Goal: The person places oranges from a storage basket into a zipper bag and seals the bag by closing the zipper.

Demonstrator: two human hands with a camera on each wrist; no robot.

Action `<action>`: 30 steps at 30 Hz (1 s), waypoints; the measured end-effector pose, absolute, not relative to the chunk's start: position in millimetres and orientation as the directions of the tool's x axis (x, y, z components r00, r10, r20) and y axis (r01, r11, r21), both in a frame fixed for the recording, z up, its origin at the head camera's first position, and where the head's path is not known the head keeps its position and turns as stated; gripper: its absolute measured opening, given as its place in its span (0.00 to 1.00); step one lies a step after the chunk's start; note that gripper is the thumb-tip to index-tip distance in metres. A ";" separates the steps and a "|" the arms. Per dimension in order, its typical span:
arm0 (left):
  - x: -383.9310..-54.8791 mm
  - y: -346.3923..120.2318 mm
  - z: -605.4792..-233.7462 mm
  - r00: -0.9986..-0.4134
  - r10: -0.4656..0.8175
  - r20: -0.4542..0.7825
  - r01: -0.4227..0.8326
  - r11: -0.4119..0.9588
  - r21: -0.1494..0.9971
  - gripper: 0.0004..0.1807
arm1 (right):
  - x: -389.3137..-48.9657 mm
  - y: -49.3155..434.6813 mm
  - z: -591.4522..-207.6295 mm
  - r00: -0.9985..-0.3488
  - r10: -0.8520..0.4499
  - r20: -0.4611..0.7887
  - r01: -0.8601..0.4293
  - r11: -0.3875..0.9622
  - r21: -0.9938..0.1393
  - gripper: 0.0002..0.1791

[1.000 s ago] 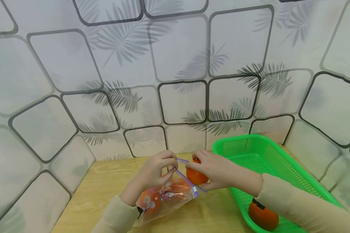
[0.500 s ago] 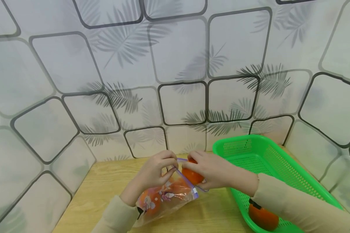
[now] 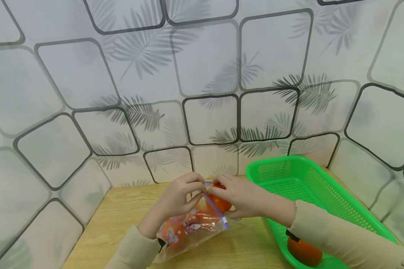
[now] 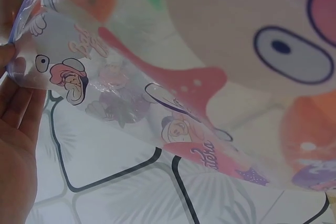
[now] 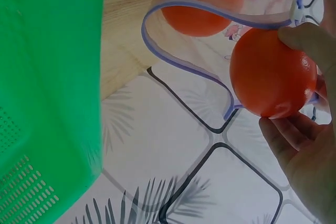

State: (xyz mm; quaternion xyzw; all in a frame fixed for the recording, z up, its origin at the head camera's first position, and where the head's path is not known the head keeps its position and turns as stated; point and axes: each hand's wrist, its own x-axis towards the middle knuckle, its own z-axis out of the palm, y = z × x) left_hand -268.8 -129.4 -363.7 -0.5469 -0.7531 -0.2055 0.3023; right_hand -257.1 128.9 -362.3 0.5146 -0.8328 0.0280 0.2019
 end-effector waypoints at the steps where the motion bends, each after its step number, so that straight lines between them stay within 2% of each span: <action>1: -269.0 -129.2 -363.5 -0.215 0.698 0.683 0.949 0.314 -0.022 0.10 | -257.2 128.9 -362.5 -0.388 -0.845 0.367 -0.870 0.468 0.157 0.41; 6: -270.5 -128.0 -361.7 -0.187 0.691 0.698 0.955 0.294 -0.035 0.10 | -258.2 129.1 -362.2 -0.364 -0.849 0.384 -0.876 0.452 0.170 0.42; 14: -270.6 -128.5 -359.9 -0.170 0.685 0.709 0.956 0.290 -0.051 0.10 | -263.3 128.9 -364.5 -0.221 -0.865 0.451 -0.872 0.382 0.306 0.38; 18: -271.1 -128.5 -360.3 -0.157 0.678 0.718 0.959 0.277 -0.051 0.10 | -264.9 127.5 -368.9 -0.173 -0.870 0.462 -0.890 0.339 0.305 0.31; 24: -272.2 -129.1 -361.2 -0.153 0.673 0.724 0.960 0.275 -0.054 0.11 | -263.0 127.0 -372.6 -0.189 -0.868 0.458 -0.913 0.327 0.244 0.26; 30: -272.6 -131.7 -361.7 -0.154 0.667 0.729 0.960 0.277 -0.050 0.10 | -261.3 129.4 -373.1 -0.212 -0.872 0.442 -0.898 0.352 0.265 0.21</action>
